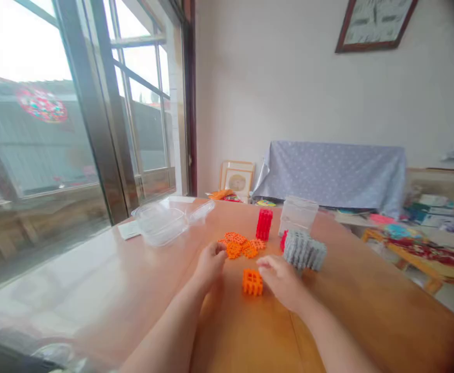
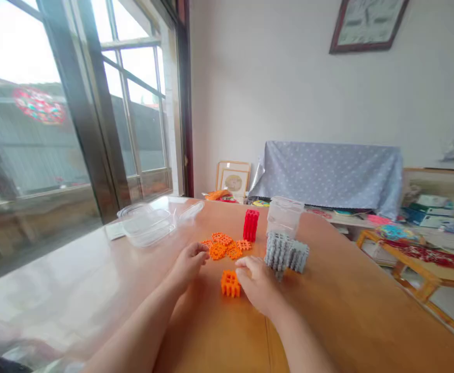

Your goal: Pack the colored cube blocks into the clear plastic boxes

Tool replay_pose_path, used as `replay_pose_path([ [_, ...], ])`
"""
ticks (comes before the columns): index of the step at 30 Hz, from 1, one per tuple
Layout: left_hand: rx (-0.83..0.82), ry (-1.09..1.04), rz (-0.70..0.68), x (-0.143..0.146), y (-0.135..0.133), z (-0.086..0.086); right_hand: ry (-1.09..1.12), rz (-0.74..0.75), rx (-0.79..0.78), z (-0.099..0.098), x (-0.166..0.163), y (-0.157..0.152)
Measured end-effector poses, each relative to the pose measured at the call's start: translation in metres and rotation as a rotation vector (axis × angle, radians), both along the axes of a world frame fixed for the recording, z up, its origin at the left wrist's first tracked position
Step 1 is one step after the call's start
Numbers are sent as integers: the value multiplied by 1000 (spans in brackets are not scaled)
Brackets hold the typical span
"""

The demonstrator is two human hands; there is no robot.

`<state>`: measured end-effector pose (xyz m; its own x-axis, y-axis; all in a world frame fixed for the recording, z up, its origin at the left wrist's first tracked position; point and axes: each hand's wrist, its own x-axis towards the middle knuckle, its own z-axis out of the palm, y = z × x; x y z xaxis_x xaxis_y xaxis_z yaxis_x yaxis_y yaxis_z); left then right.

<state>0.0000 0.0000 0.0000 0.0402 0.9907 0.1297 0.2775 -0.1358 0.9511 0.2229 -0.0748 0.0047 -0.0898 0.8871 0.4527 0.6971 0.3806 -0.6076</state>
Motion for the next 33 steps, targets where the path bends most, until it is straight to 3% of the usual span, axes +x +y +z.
replay_pose_path([
  [5,34,69,40,4,-8,7,-26,-4,32,2,-5,-2],
  [9,-47,83,21,8,-11,26,20,-42,70,9,-9,-5],
  [13,-63,116,-22,14,-2,48,89,-57,107,15,-11,-9],
  [17,-14,314,-102,26,15,57,170,-62,152,20,-11,-13],
  [25,284,849,-366,57,65,33,329,-141,181,26,-4,-14],
  [33,170,1020,-475,77,89,9,308,-152,178,22,-6,-12],
])
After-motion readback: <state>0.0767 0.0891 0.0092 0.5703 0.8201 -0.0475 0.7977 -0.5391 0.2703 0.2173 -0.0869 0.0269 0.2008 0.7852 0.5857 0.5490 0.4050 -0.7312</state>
